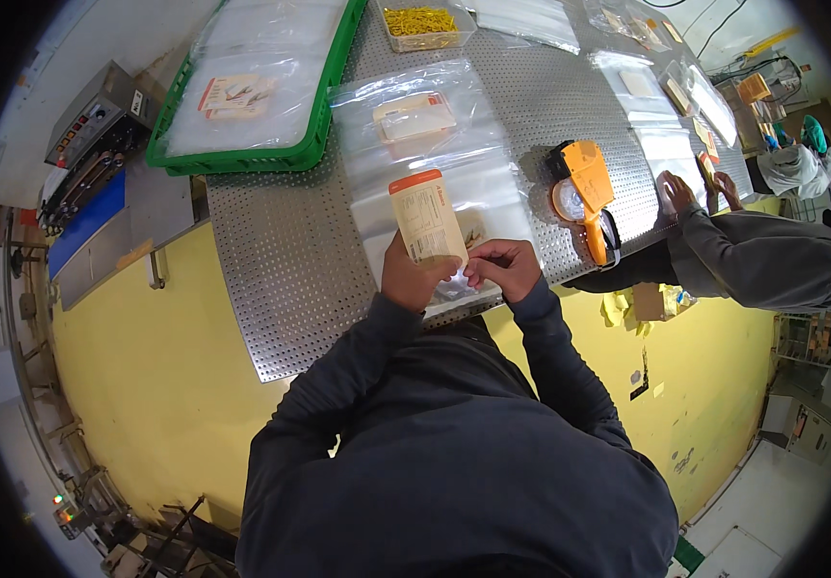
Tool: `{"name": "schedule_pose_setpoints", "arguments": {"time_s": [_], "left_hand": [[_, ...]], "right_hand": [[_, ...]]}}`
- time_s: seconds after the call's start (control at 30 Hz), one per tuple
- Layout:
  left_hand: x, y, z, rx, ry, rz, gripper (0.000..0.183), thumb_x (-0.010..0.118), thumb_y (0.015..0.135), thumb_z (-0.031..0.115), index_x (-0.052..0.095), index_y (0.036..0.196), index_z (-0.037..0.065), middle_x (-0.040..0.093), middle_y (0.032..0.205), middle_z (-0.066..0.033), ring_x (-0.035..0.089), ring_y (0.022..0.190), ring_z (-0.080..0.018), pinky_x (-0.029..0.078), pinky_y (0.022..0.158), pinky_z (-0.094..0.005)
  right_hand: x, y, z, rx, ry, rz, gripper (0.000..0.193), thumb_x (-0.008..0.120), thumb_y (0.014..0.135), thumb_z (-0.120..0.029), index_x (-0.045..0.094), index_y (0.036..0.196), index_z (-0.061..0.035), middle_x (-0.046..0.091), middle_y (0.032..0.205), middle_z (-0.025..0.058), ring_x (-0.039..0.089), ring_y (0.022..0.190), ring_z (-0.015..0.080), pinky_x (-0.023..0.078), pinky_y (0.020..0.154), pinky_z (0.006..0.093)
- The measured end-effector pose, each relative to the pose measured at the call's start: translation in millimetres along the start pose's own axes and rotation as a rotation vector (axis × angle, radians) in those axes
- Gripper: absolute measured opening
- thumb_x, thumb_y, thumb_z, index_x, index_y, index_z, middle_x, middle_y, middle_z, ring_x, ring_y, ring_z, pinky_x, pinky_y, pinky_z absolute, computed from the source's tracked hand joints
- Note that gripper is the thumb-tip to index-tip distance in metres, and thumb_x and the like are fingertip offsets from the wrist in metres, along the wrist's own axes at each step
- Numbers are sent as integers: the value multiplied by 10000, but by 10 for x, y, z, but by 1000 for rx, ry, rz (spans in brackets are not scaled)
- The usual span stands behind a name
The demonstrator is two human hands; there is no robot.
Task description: The person places small rectangular items into clear plastic bags on a perforated metal table, then uses a handheld yellow sealing device to seal each bag. Sealed bags are stacked on the table.
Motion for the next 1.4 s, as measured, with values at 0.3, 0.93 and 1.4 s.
{"name": "schedule_pose_setpoints", "arguments": {"time_s": [0.3,0.93,1.4], "left_hand": [[-14,-46,358,322,415,316,669,729,672,7,373,1238,-15,568,1037,-148,559,965,-234,466,796,-360],[-321,-26,1135,779,706,623,140,644,773,-46,603,895,11,619,966,-143,621,826,-221,510,691,-289],[608,374,842,712,979,-415,209,585,671,-59,554,871,-7,588,1065,-216,576,950,-394,485,809,-443]], "right_hand": [[-257,-22,118,-31,45,141,69,587,816,-6,618,859,37,627,739,66,602,652,113,485,594,223],[-2635,1035,-1038,-629,-956,1154,159,675,699,-61,623,847,-30,592,699,36,570,668,158,459,633,294],[43,1177,-1023,-637,-828,-649,328,699,625,-138,659,949,-104,619,962,101,546,1005,273,400,911,423]]}}
Point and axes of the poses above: each hand's wrist, its own y-axis towards the middle knuckle, its own x-axis out of the palm, z = x × y, the point moved 9 cm from there along y, towards the middle knuckle
